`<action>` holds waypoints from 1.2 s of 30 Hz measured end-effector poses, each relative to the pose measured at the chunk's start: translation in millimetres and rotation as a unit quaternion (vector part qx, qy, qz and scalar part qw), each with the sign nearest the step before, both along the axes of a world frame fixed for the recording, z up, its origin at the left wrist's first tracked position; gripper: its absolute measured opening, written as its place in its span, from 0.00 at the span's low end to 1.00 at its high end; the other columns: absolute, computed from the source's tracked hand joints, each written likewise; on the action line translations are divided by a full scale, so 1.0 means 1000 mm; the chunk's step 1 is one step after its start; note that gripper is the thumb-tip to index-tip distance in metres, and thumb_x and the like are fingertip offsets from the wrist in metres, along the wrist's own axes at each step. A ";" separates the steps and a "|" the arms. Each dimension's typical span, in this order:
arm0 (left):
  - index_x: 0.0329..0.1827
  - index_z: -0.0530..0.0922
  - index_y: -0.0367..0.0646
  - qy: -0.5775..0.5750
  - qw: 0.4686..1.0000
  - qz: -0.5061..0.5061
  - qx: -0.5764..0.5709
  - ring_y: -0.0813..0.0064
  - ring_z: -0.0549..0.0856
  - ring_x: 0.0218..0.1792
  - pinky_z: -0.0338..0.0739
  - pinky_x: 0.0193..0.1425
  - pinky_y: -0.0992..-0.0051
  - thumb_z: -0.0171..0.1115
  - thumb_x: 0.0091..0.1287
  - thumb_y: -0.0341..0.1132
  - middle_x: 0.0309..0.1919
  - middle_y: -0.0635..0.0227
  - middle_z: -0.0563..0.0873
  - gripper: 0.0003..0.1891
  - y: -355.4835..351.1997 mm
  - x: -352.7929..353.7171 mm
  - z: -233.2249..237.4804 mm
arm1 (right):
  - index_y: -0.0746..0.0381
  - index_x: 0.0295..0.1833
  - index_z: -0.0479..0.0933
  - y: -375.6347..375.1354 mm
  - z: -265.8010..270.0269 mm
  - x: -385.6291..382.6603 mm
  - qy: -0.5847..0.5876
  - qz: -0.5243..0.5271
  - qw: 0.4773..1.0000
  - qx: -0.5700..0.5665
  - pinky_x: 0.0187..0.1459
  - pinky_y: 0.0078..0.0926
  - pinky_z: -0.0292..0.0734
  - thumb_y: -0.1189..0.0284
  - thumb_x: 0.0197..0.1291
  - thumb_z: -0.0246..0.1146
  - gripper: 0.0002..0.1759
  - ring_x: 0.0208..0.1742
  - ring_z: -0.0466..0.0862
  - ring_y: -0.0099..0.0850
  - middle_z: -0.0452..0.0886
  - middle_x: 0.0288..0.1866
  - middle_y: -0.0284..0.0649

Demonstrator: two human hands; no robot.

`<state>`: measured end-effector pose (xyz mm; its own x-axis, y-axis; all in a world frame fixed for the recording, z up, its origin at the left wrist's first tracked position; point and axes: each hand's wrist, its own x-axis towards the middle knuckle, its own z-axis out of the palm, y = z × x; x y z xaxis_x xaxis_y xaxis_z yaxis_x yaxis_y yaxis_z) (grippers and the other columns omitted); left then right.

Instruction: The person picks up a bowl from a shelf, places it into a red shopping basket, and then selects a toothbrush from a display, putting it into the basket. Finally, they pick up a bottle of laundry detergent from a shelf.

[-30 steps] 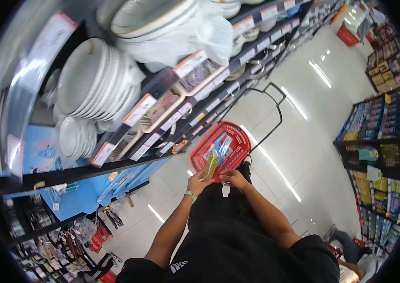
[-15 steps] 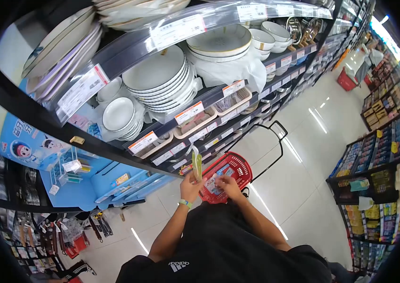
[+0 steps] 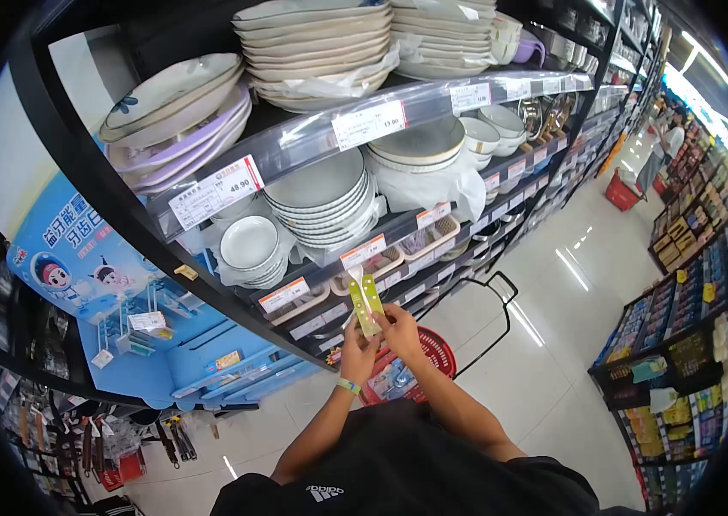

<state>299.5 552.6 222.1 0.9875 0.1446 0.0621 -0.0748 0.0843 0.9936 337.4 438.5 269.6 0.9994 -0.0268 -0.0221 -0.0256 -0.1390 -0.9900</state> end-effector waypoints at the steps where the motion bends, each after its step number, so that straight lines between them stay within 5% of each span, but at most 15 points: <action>1: 0.66 0.64 0.38 -0.005 1.000 0.002 -0.002 0.78 0.84 0.34 0.79 0.38 0.79 0.60 0.62 0.20 0.36 0.63 0.85 0.28 0.001 0.003 0.012 | 0.70 0.47 0.79 -0.001 0.007 0.009 0.000 0.010 1.000 -0.002 0.35 0.22 0.75 0.74 0.62 0.62 0.11 0.31 0.80 0.23 0.84 0.31 0.41; 3: 0.72 0.57 0.42 -0.038 0.997 -0.008 0.074 0.79 0.84 0.33 0.78 0.38 0.79 0.56 0.65 0.19 0.36 0.63 0.84 0.32 0.008 0.020 0.036 | 0.70 0.50 0.78 0.002 -0.003 0.037 -0.062 -0.015 0.997 -0.052 0.33 0.24 0.76 0.71 0.60 0.65 0.16 0.30 0.82 0.25 0.85 0.32 0.45; 4: 0.71 0.61 0.43 -0.040 0.994 -0.006 0.106 0.81 0.80 0.31 0.72 0.34 0.80 0.57 0.66 0.23 0.36 0.65 0.84 0.29 0.010 0.030 0.048 | 0.69 0.51 0.77 0.004 0.007 0.046 -0.053 -0.022 0.996 -0.070 0.33 0.25 0.76 0.70 0.59 0.66 0.18 0.30 0.83 0.27 0.84 0.32 0.47; 7: 0.58 0.75 0.41 -0.063 0.963 -0.005 0.263 0.69 0.84 0.31 0.77 0.36 0.72 0.58 0.65 0.25 0.40 0.55 0.85 0.18 0.018 0.066 0.080 | 0.69 0.48 0.74 0.014 0.014 0.091 -0.142 -0.056 0.985 -0.079 0.36 0.33 0.77 0.69 0.60 0.65 0.16 0.33 0.85 0.40 0.84 0.32 0.51; 8: 0.55 0.77 0.40 -0.103 0.971 0.007 0.218 0.57 0.85 0.34 0.78 0.40 0.65 0.59 0.63 0.26 0.42 0.51 0.84 0.16 0.020 0.091 0.054 | 0.69 0.45 0.75 0.016 0.008 0.109 -0.137 -0.052 0.982 -0.119 0.37 0.36 0.77 0.70 0.60 0.63 0.14 0.35 0.85 0.43 0.84 0.33 0.53; 9: 0.51 0.78 0.40 -0.160 0.942 0.040 0.291 0.50 0.84 0.37 0.77 0.44 0.58 0.59 0.63 0.30 0.42 0.50 0.85 0.13 0.022 0.104 0.061 | 0.70 0.43 0.76 0.018 0.005 0.124 -0.131 -0.050 0.977 -0.158 0.38 0.39 0.77 0.71 0.60 0.61 0.12 0.36 0.85 0.45 0.83 0.34 0.54; 11: 0.53 0.79 0.40 -0.053 0.903 0.005 0.426 0.45 0.83 0.43 0.77 0.48 0.57 0.56 0.65 0.33 0.41 0.46 0.84 0.15 0.029 0.125 0.064 | 0.70 0.38 0.79 0.018 -0.009 0.142 -0.120 -0.051 0.958 -0.257 0.40 0.42 0.77 0.71 0.58 0.60 0.11 0.35 0.84 0.49 0.83 0.35 0.55; 13: 0.54 0.79 0.44 0.021 0.879 -0.039 0.474 0.46 0.83 0.47 0.76 0.52 0.53 0.51 0.68 0.39 0.47 0.48 0.83 0.16 0.033 0.143 0.053 | 0.67 0.42 0.81 0.015 -0.027 0.154 -0.212 0.089 0.848 -0.477 0.53 0.41 0.75 0.64 0.57 0.59 0.17 0.49 0.81 0.52 0.82 0.44 0.57; 15: 0.56 0.79 0.48 -0.026 0.818 -0.052 0.572 0.48 0.82 0.50 0.75 0.55 0.52 0.48 0.69 0.44 0.52 0.50 0.82 0.19 0.036 0.148 0.030 | 0.63 0.43 0.82 0.017 -0.018 0.134 -0.198 0.069 0.806 -0.554 0.57 0.38 0.71 0.60 0.58 0.57 0.18 0.56 0.79 0.41 0.83 0.47 0.48; 17: 0.57 0.78 0.50 -0.076 0.804 0.004 0.589 0.49 0.82 0.50 0.75 0.56 0.53 0.46 0.70 0.45 0.54 0.51 0.81 0.19 0.032 0.152 0.013 | 0.61 0.42 0.82 0.018 -0.029 0.133 -0.268 0.030 0.809 -0.522 0.56 0.38 0.70 0.60 0.59 0.56 0.17 0.55 0.79 0.40 0.84 0.46 0.45; 21: 0.45 0.81 0.44 0.006 0.804 -0.036 0.594 0.49 0.85 0.38 0.78 0.43 0.52 0.44 0.71 0.46 0.37 0.50 0.86 0.19 0.029 0.149 0.022 | 0.59 0.41 0.82 0.015 -0.029 0.135 -0.238 0.058 0.804 -0.542 0.54 0.39 0.69 0.59 0.61 0.55 0.17 0.52 0.79 0.38 0.84 0.44 0.42; 36: 0.42 0.81 0.45 -0.012 0.809 -0.004 0.588 0.54 0.85 0.39 0.77 0.47 0.55 0.42 0.71 0.45 0.39 0.53 0.86 0.19 0.026 0.148 0.023 | 0.64 0.41 0.80 0.013 -0.027 0.127 -0.292 0.035 0.820 -0.492 0.61 0.40 0.66 0.62 0.61 0.55 0.16 0.52 0.79 0.40 0.83 0.46 0.45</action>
